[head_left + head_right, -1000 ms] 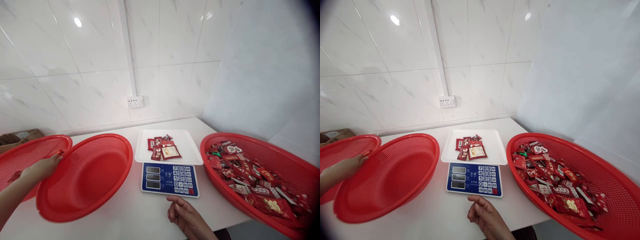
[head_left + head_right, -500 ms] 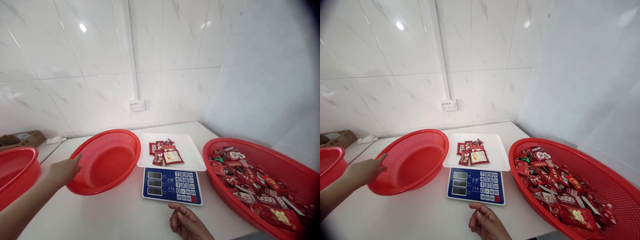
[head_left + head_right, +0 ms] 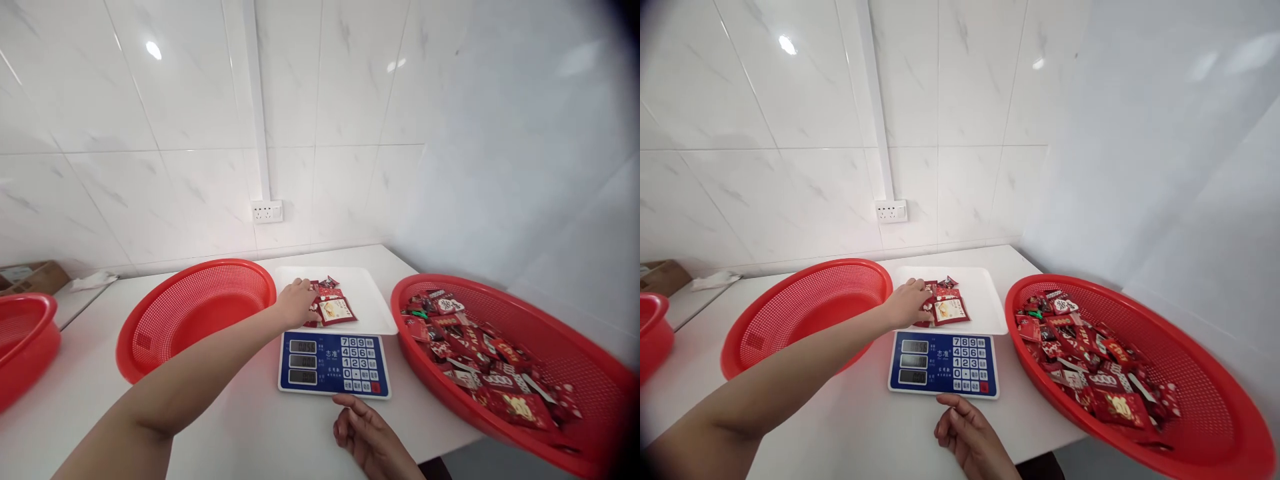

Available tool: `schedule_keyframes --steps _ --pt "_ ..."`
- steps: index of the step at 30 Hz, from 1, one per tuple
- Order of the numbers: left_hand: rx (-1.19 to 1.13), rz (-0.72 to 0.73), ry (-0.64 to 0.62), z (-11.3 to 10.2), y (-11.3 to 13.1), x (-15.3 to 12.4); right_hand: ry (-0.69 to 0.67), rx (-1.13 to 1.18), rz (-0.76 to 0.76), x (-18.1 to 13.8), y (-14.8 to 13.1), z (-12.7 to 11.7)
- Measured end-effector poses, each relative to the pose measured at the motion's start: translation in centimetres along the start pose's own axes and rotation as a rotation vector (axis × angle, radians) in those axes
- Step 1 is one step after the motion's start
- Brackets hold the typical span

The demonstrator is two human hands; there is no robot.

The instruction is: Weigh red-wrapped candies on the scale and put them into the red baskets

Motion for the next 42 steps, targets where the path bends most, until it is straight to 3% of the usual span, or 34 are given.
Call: schedule_keyframes --steps 5,10,16,21,24,29,33,36,38,40,42 --pt "-0.05 -0.027 0.047 0.8 -0.7 0.0 -0.019 -0.001 0.0 0.2 0.0 0.1" --pt "-0.159 -0.143 0.134 -0.4 -2.1 -2.0 -0.041 -0.005 0.019 0.4 0.1 0.2" --pt "-0.341 -0.311 0.325 -4.6 -5.9 -8.2 -0.009 -0.011 0.006 0.0 0.1 0.4" --pt "-0.423 -0.451 0.45 -5.3 -9.4 -13.3 0.039 -0.26 0.009 -0.5 -0.6 1.9" --pt "-0.359 -0.512 0.457 -4.9 -10.5 -14.9 0.068 -0.538 -0.042 -1.2 -3.5 3.6" --pt "-0.317 -0.546 0.427 -4.6 -11.0 -15.7 0.248 -0.901 -0.292 -1.4 -12.3 6.0" --pt "-0.165 -0.484 0.531 -6.4 -8.9 -16.5 0.517 -1.361 -0.45 0.5 -17.6 6.5" --pt "-0.166 -0.39 0.676 -6.1 -5.3 -17.3 0.533 -1.612 -0.434 3.1 -18.6 6.4" --pt "-0.273 -0.196 0.688 -4.0 -1.9 -16.8 0.479 -1.707 -0.381 4.5 -18.5 6.1" --pt "-0.369 0.139 0.577 -1.0 2.5 -15.6 0.445 -1.773 -0.339 5.3 -18.1 5.9" --pt "-0.438 0.312 0.504 1.8 5.3 -15.0 0.445 -1.837 -0.343 5.6 -17.9 6.1"
Point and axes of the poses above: each hand's wrist, its own x-axis towards the middle knuckle, its own z-axis out of the palm, y = z × x, the point moved 8 cm from there along x, towards the middle knuckle, and after that the axes turned 13 degrees about z, right-handed, at the moved point
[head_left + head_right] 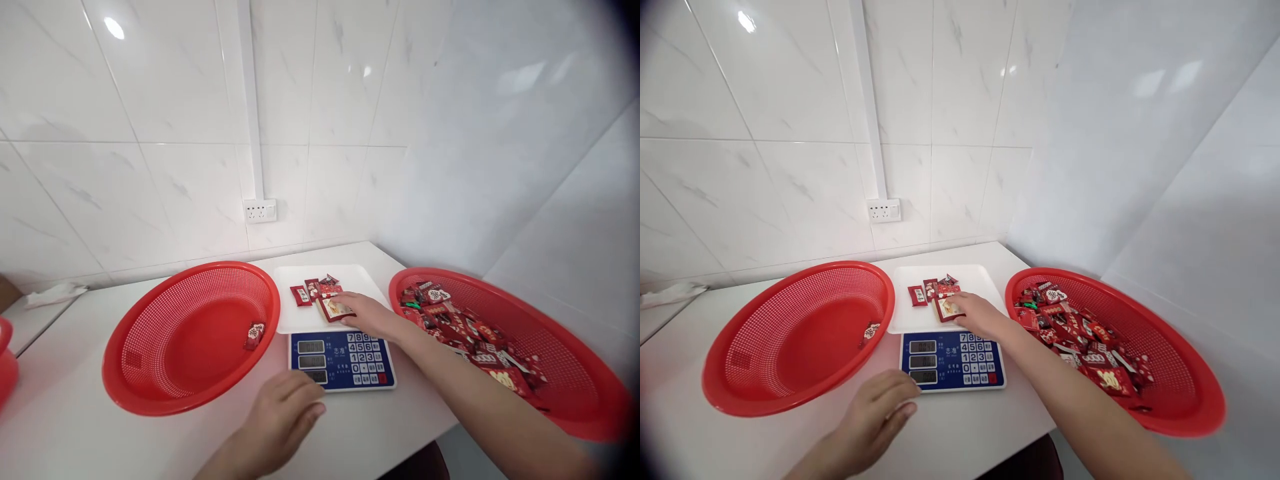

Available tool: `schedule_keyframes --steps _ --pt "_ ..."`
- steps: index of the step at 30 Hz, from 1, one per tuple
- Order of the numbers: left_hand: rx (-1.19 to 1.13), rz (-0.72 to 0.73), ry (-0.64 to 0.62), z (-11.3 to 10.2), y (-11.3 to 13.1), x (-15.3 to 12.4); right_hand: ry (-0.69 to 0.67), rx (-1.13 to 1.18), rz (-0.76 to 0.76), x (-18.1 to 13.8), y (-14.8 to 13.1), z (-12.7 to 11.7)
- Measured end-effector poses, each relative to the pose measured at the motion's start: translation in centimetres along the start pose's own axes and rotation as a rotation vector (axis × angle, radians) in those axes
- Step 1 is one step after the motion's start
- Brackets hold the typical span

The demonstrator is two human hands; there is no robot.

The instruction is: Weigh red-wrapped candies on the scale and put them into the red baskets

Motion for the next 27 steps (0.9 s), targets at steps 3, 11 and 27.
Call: schedule_keyframes --steps 3,11,27 --pt "-0.083 0.013 -0.029 3.0 -0.2 -1.0 0.054 -0.12 -0.029 -0.2 -0.5 -0.1" --pt "-0.171 -0.079 0.056 5.3 -3.2 -2.9 0.142 0.111 0.113 1.2 -3.0 -4.3" --pt "-0.181 -0.088 0.081 6.3 -4.4 -3.5 0.075 -0.241 0.144 5.9 -7.5 1.4"
Point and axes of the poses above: each hand's wrist, its own x-axis towards the middle knuckle, its own z-axis out of the palm, y = z × x, the point moved 8 cm from there along x, towards the middle knuckle, and after that the axes turned 13 degrees about z, right-handed, at the moved point
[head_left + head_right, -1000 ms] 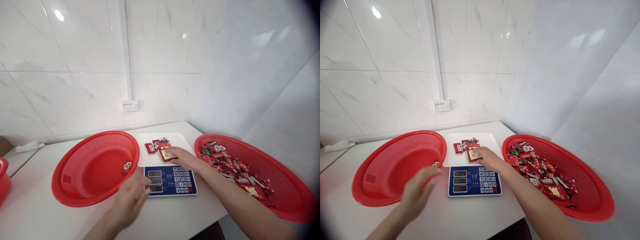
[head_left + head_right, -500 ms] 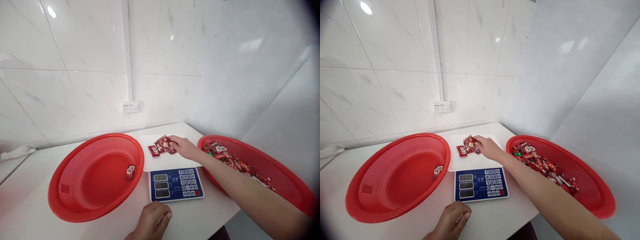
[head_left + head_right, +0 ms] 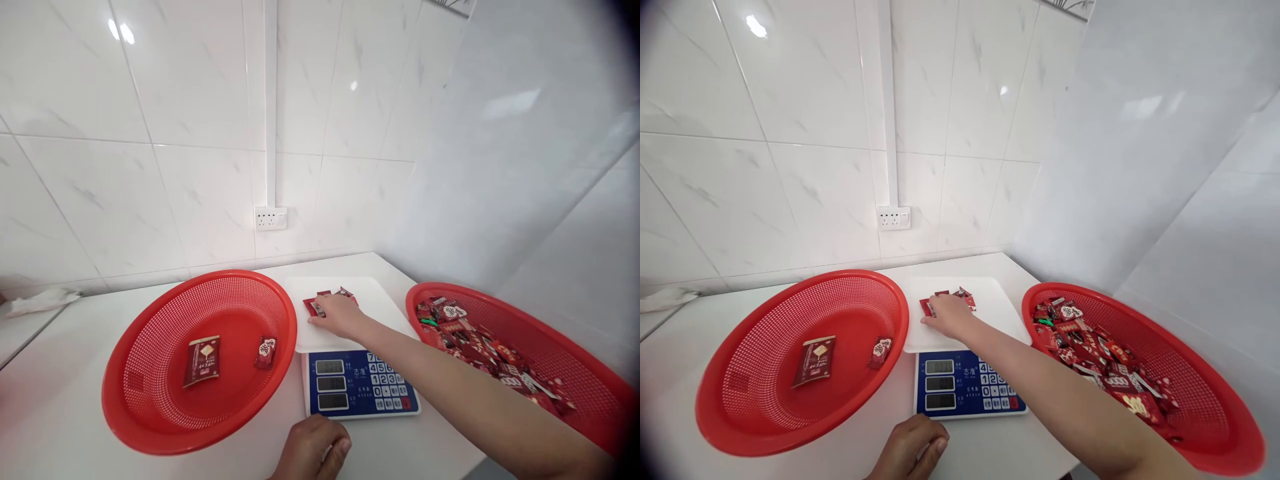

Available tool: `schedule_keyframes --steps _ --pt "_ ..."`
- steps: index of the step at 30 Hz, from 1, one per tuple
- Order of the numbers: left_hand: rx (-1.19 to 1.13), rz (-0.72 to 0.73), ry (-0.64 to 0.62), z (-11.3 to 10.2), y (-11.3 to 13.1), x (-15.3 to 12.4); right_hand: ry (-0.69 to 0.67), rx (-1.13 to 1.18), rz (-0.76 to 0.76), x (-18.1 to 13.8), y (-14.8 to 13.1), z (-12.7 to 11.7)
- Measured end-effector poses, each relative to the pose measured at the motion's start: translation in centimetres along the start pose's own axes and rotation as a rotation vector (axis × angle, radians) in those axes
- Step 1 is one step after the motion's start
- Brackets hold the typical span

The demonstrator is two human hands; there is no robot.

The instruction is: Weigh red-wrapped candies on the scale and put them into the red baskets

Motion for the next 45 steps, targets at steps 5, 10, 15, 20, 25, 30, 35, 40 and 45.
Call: schedule_keyframes --steps 5,10,15,20,25,30,35,40,45 --pt "-0.008 0.014 -0.037 0.2 0.1 0.1 -0.059 -0.057 0.004 -0.9 -0.1 0.8" --pt "-0.04 -0.015 -0.034 0.2 -0.1 0.0 -0.083 0.034 0.025 -0.7 -0.4 -1.1" --pt "-0.062 -0.074 -0.052 0.2 -0.2 0.0 -0.101 0.508 -0.197 -0.1 -1.8 -5.3" --pt "-0.059 -0.088 -0.074 0.4 -0.2 0.0 0.027 0.206 -0.029 1.9 2.7 -3.6" --pt "-0.07 -0.075 -0.08 0.5 -0.2 0.0 -0.055 0.02 0.082 2.5 5.8 1.3" --pt "-0.042 -0.065 -0.073 0.5 -0.4 -0.1 0.067 0.039 -0.031 1.9 4.5 1.0" --pt "-0.023 -0.041 -0.053 0.3 0.0 0.1 0.115 0.117 0.002 1.4 4.7 0.1" --pt "-0.04 -0.031 -0.044 0.2 0.1 0.1 0.114 0.168 0.067 1.7 4.8 -0.4" --pt "-0.056 -0.061 -0.055 0.5 -0.4 -0.1 -0.011 0.382 -0.005 1.9 0.0 -2.1"
Point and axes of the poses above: each hand's wrist, its own x-axis towards the middle knuckle, its own z-axis out of the palm, y = z × x, the point moved 8 cm from there along x, towards the middle knuckle, and after that the axes turned 13 degrees about z, right-handed, at the moved point
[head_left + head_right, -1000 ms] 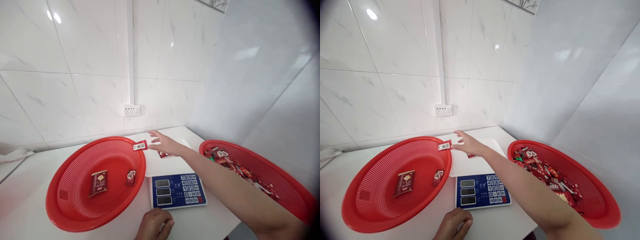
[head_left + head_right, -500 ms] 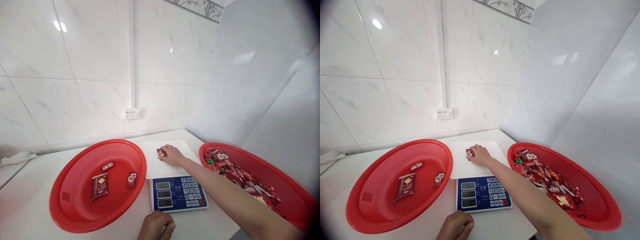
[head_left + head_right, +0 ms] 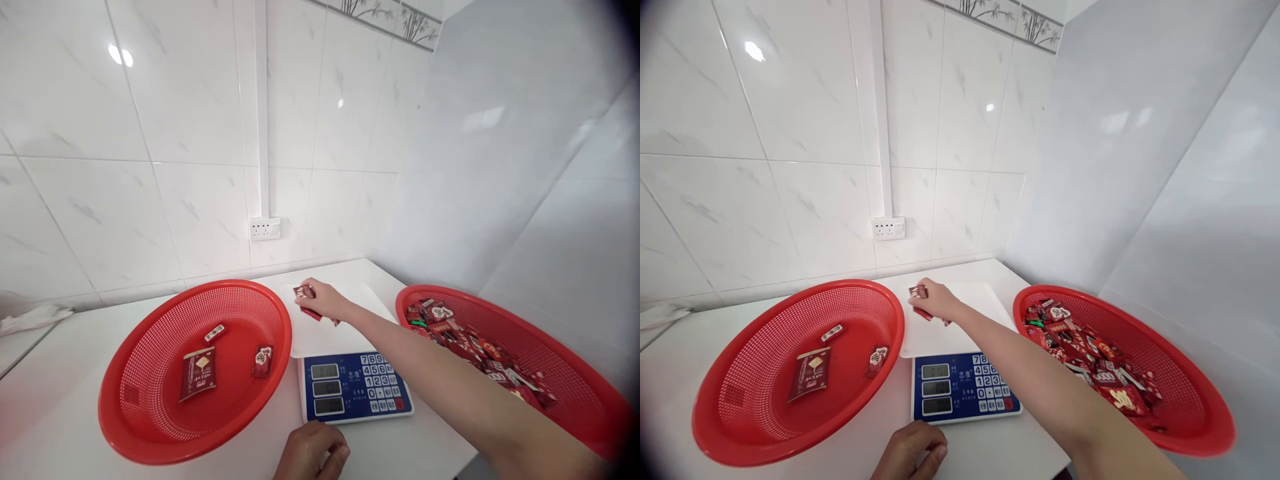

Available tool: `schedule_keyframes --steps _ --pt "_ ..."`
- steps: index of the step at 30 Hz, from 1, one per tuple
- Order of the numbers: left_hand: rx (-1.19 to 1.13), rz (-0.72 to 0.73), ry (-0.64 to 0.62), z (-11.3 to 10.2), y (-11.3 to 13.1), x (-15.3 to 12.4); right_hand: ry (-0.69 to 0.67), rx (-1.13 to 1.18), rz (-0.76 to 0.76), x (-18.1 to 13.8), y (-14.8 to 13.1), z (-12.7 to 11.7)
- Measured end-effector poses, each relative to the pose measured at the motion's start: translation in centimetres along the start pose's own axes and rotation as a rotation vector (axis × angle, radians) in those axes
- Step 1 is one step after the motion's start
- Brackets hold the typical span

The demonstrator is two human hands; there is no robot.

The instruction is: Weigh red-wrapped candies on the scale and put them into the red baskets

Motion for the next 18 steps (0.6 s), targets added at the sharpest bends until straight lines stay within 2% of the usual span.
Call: schedule_keyframes --steps 3,6,8,10,13,15,18 --pt "0.003 -0.024 0.0 0.0 -0.2 -0.1 -0.195 0.17 -0.067 -0.6 -5.1 1.0" --pt "0.017 -0.016 -0.001 -0.2 -0.1 0.0 -0.23 0.302 -0.222 -1.9 -9.8 0.6" --pt "0.024 0.007 0.004 -0.4 0.0 0.0 -0.245 0.291 -0.322 -2.9 -11.3 0.5" --pt "0.023 0.035 0.008 -0.5 0.2 0.0 -0.243 0.229 -0.385 -3.7 -10.9 0.3" --pt "0.009 0.041 0.034 -0.8 0.1 0.1 -0.132 0.128 -0.341 -4.1 -6.3 -0.9" --pt "-0.007 0.03 0.071 -0.9 0.1 0.1 0.013 0.065 -0.208 -4.2 -0.9 -2.9" --pt "-0.03 0.011 0.125 -0.9 0.2 0.1 0.198 -0.032 0.105 -5.3 9.2 -7.2"
Point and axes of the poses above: each hand's wrist, its own x-axis towards the middle knuckle, its own z-axis out of the palm, y = z × x, the point moved 8 cm from there along x, towards the middle knuckle, and after that the axes turned 13 degrees about z, right-handed, at the moved point
